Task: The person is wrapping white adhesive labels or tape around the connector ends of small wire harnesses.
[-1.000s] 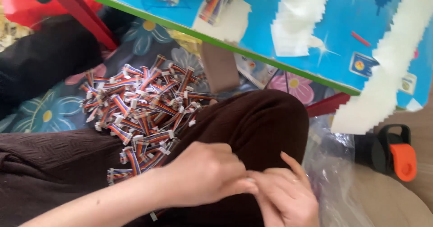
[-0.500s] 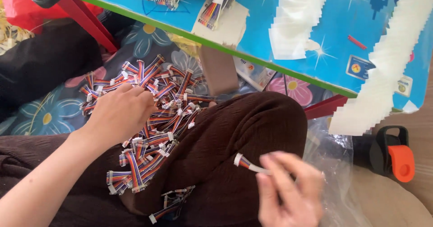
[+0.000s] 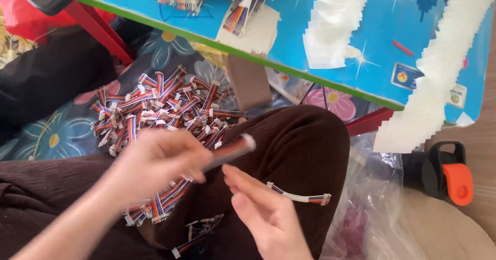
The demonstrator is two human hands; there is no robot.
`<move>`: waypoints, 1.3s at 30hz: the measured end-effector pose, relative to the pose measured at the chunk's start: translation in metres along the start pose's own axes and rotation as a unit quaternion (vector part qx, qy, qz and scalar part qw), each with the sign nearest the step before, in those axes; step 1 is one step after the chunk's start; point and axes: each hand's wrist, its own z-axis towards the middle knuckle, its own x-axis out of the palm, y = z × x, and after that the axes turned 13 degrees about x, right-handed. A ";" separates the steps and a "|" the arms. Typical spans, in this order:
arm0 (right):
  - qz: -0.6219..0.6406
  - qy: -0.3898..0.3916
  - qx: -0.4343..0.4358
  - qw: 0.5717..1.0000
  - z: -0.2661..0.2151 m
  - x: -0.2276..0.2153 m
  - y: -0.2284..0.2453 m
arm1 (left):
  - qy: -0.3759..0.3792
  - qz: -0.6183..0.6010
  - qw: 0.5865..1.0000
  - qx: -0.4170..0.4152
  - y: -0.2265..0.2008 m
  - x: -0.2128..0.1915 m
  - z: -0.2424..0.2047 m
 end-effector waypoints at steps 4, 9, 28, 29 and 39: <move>0.191 -0.035 0.027 0.980 0.005 0.005 0.001 | 0.062 -0.132 0.989 0.015 0.001 0.039 -0.017; 0.291 -0.085 -0.024 0.953 -0.004 -0.007 -0.003 | 0.067 -0.012 0.986 0.150 -0.015 0.060 -0.015; 0.168 0.030 0.040 0.985 -0.031 -0.102 0.018 | 0.307 -0.234 0.903 0.187 -0.071 0.105 0.048; 0.172 -0.106 -0.086 0.976 -0.033 -0.110 0.014 | 0.263 -0.148 0.920 0.249 -0.079 0.112 0.054; 0.335 -0.113 -0.244 0.903 -0.018 -0.171 0.025 | -0.031 0.212 0.784 0.583 -0.100 0.187 0.091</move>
